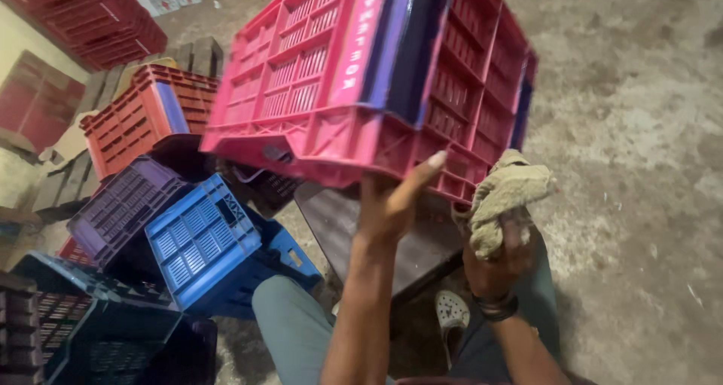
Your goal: The person wipes the interior and exterior surfaces of a pink plastic crate using a cloth. They rotate and flip the crate to clean multiple sides and the bottom, then set it aside.
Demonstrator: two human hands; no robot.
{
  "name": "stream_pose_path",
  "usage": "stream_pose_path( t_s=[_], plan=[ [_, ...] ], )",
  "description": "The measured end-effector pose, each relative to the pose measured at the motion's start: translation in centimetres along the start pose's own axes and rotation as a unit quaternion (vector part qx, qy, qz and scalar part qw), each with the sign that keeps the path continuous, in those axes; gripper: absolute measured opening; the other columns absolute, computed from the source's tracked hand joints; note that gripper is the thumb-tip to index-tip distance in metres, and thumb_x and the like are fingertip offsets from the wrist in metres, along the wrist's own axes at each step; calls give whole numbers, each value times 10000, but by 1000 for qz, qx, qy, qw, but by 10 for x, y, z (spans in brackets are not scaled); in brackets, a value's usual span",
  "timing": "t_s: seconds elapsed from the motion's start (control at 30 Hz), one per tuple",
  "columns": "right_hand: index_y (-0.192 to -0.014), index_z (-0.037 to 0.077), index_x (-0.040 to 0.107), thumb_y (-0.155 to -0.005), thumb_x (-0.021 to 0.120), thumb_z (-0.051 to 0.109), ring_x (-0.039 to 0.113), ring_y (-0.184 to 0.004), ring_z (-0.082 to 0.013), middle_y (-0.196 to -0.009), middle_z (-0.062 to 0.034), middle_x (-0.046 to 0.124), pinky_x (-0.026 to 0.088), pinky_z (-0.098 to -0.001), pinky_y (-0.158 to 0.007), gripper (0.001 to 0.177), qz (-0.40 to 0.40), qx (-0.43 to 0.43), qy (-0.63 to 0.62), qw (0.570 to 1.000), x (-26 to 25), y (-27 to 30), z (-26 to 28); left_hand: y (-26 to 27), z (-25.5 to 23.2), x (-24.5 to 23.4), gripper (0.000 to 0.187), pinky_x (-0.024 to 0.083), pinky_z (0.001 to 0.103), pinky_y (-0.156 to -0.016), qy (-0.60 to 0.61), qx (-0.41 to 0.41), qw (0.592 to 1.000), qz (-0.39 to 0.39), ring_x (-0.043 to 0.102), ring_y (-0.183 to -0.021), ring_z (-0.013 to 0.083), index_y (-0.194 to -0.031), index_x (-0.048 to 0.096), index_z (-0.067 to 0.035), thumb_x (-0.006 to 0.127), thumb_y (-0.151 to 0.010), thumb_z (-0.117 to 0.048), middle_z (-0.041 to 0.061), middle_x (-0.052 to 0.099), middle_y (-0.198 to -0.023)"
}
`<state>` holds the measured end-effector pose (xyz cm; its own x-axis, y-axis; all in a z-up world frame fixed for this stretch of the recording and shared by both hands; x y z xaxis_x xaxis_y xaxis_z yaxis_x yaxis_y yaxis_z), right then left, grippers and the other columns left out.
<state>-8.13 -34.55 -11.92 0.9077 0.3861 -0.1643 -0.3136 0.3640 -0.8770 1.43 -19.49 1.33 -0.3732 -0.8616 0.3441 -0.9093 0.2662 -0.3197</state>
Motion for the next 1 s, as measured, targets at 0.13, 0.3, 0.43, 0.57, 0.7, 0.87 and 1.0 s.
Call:
stream_pose_path(
  t_s=[0.13,0.3,0.43,0.57,0.7,0.87,1.0],
  plan=[
    [-1212,31,704,-904,802,181,638,-1215,-455,-1285,-250,650,529,-552,-1049,356,-24,-57,36,997,7,-15,9,18,-22,-26,463,590,349,-880,222,41,971,-80,702,-994,194,-1203,625,-93,717,-790,94,49,707,-1069],
    [-1196,73,695,-884,860,242,633,-1119,-461,-1240,-244,654,532,-548,-955,392,-36,-137,17,990,8,-42,15,24,33,-61,246,514,293,-806,289,1,950,-118,645,-921,177,-1184,640,72,729,-955,66,70,679,-977],
    [-1212,78,688,-892,844,215,624,-1095,-445,-1259,-239,659,519,-537,-937,381,-38,-144,-8,989,3,-67,21,40,56,-74,194,505,283,-854,-51,289,950,-109,629,-912,146,-1209,694,-12,752,-1028,26,60,675,-1048],
    [-1227,82,682,-901,829,188,615,-1072,-429,-1277,-234,663,506,-526,-919,373,-26,-171,-6,985,4,-75,25,30,94,-94,262,467,387,-952,394,-96,912,-60,653,-1046,251,-1227,659,20,694,-1017,-132,105,714,-1099],
    [-1243,87,675,-909,813,161,606,-1048,-413,-1295,-229,668,493,-515,-900,369,-8,-194,10,981,13,-76,26,26,70,-90,370,378,444,-1178,395,34,918,-20,590,-1293,254,-1327,622,37,609,-1008,-151,133,672,-1324],
    [-1303,51,656,-895,713,117,636,-1174,-445,-1299,-203,656,483,-529,-1002,417,36,-152,26,987,4,-91,46,32,62,-85,472,317,427,-1229,323,25,946,24,532,-1389,263,-1421,542,8,573,-990,-184,153,610,-1432],
    [-1351,29,565,-950,823,303,550,-1229,-385,-1326,-163,574,477,-469,-1084,550,42,-75,-125,988,-24,-110,96,31,89,-94,450,307,423,-1264,325,-5,946,7,519,-1393,235,-1461,494,44,557,-1051,-132,124,581,-1455]
  ],
)
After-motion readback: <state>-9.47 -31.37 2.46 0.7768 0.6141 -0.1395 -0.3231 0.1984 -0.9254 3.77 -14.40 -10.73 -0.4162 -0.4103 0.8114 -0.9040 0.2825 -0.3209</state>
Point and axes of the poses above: each hand's wrist, its own y-axis away from the middle knuckle, its own x-axis out of the palm, z = x × y, the point moved 4 cm from there along -y, towards the middle knuckle
